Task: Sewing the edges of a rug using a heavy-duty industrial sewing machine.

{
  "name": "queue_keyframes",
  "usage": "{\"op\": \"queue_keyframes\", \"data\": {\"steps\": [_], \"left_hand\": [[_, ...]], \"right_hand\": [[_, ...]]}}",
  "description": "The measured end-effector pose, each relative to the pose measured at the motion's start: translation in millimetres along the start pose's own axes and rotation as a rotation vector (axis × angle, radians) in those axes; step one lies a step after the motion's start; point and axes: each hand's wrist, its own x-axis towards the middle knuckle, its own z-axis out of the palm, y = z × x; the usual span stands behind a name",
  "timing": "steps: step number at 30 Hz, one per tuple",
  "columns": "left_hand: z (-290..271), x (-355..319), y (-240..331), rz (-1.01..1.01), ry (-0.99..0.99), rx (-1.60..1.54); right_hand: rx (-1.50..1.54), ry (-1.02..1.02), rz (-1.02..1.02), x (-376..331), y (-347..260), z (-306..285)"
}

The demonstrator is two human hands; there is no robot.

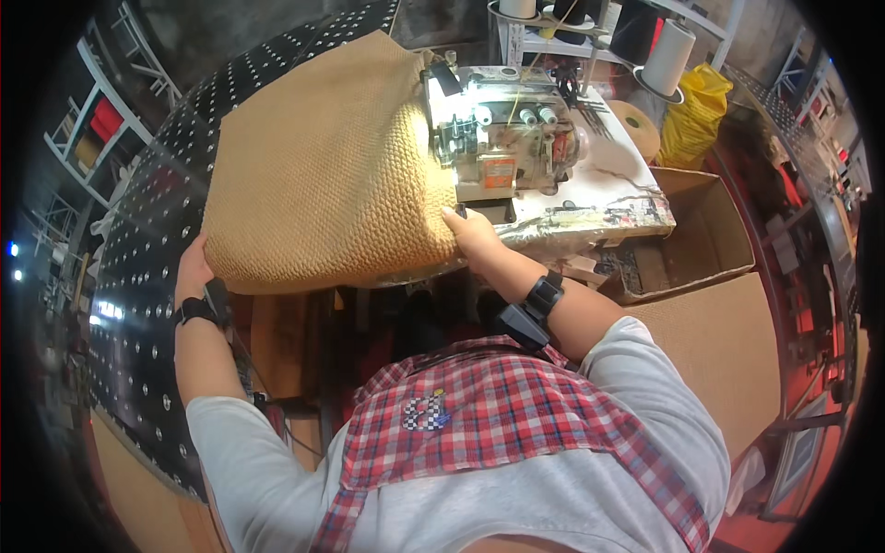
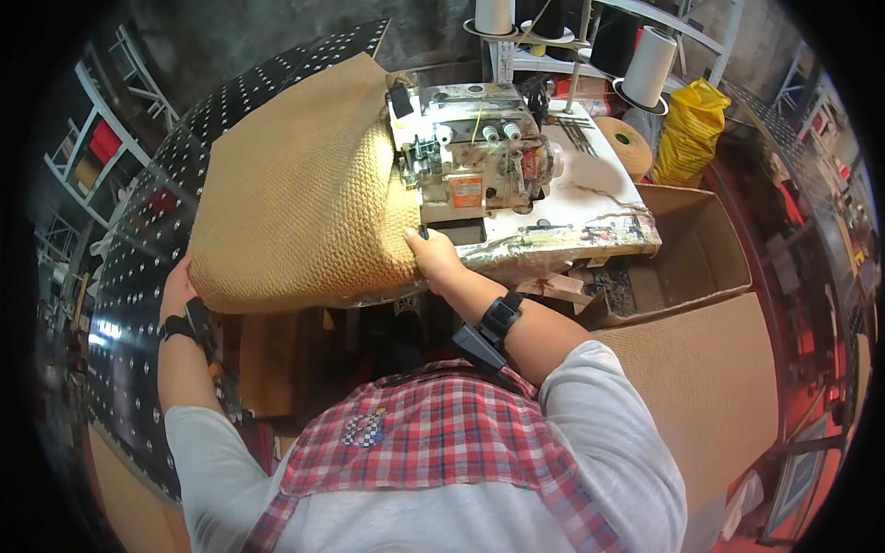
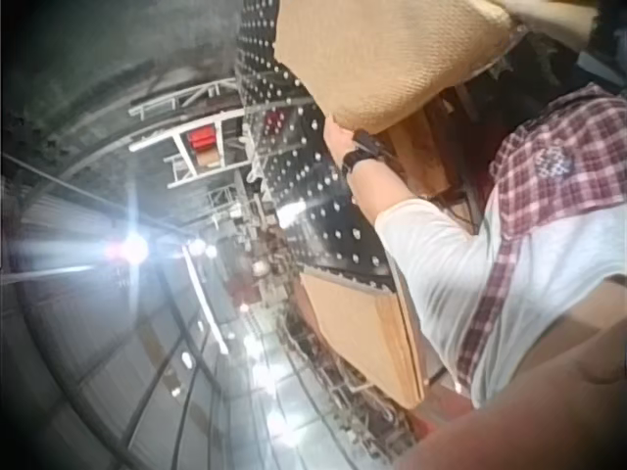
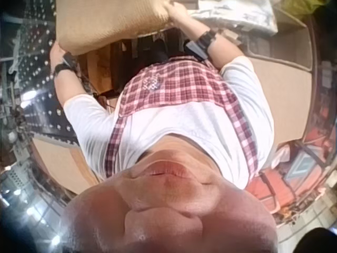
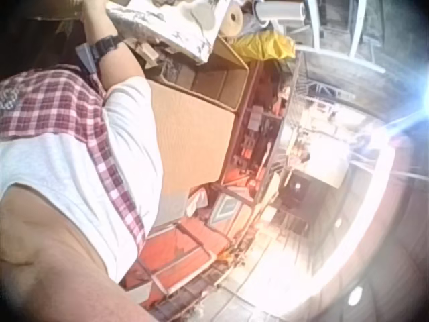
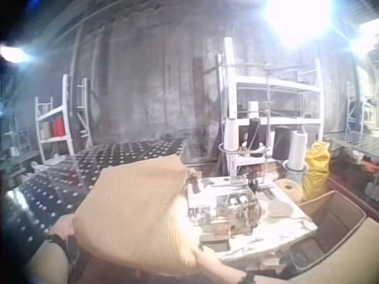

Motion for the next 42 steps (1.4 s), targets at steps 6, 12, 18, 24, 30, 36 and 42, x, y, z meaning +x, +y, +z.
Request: {"op": "queue_keyframes", "data": {"steps": [6, 12, 18, 24, 30, 36, 42], "left_hand": [[23, -38, -26, 0.137, 0.236, 0.095], [22, -146, -99, 0.294, 0.453, -0.249], [41, -241, -155, 0.297, 0.495, -0.424], [53, -243, -162, 0.198, 0.355, -0.496], [53, -222, -163, 0.129, -0.023, -0.489], [64, -206, -154, 0.227, -0.417, -0.248], [77, -172, -147, 0.353, -0.534, 0.105]], "right_hand": [[-0.042, -0.018, 0.004, 0, -2, -1], [-0.191, -0.003, -0.098, -5, -1, 1], [-0.289, 0.014, -0.120, -12, -1, 6], [-0.381, 0.004, -0.130, -20, 12, 1], [-0.293, -0.026, -0.182, -24, 25, -8], [-0.455, -0.004, -0.179, -28, 17, -6], [-0.420, -0.046, -0.168, -28, 18, -8]]}}
